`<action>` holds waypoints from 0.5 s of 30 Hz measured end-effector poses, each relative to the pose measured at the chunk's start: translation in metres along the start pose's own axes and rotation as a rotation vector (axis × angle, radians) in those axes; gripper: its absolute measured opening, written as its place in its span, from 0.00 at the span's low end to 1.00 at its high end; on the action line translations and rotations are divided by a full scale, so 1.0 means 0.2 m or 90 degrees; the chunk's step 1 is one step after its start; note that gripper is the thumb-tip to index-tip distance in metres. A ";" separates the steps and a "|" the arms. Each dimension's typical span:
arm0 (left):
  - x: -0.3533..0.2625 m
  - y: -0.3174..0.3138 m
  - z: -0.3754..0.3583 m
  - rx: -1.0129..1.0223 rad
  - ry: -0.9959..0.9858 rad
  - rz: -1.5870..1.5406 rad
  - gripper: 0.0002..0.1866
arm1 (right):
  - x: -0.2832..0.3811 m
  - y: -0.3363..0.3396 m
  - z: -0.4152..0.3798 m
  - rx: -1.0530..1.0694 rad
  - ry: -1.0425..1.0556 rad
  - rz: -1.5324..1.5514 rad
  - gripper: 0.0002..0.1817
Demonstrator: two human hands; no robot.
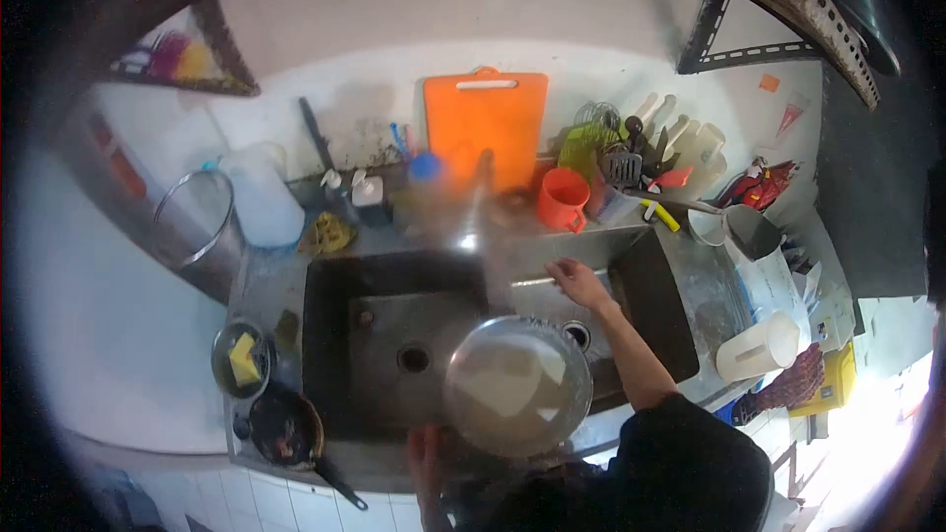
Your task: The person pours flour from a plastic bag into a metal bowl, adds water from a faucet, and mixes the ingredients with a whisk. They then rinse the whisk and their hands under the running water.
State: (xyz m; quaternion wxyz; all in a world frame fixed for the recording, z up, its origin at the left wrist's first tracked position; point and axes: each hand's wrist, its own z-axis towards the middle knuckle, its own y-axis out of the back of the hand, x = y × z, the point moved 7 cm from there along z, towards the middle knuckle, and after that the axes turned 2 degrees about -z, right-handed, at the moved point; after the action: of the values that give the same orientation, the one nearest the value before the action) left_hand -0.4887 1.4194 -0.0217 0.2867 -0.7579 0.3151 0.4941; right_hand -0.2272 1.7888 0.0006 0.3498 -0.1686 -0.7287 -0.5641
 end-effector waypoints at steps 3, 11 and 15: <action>0.06 -0.10 -0.01 0.093 0.044 0.022 0.16 | -0.15 0.01 -0.49 0.078 -0.143 0.040 0.27; -0.03 -0.21 -0.02 0.141 -0.022 0.062 0.11 | 0.01 -0.08 -0.88 -0.116 0.045 0.057 0.18; -0.06 -0.06 -0.02 0.074 -0.322 0.219 0.11 | 0.13 -0.13 -0.96 -0.093 0.067 0.109 0.15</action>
State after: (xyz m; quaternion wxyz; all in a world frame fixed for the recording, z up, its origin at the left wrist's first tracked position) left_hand -0.4806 1.4273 -0.0085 0.3109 -0.5289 0.3853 0.6894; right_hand -0.2000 1.5961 0.0230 0.4214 -0.2253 -0.6490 -0.5921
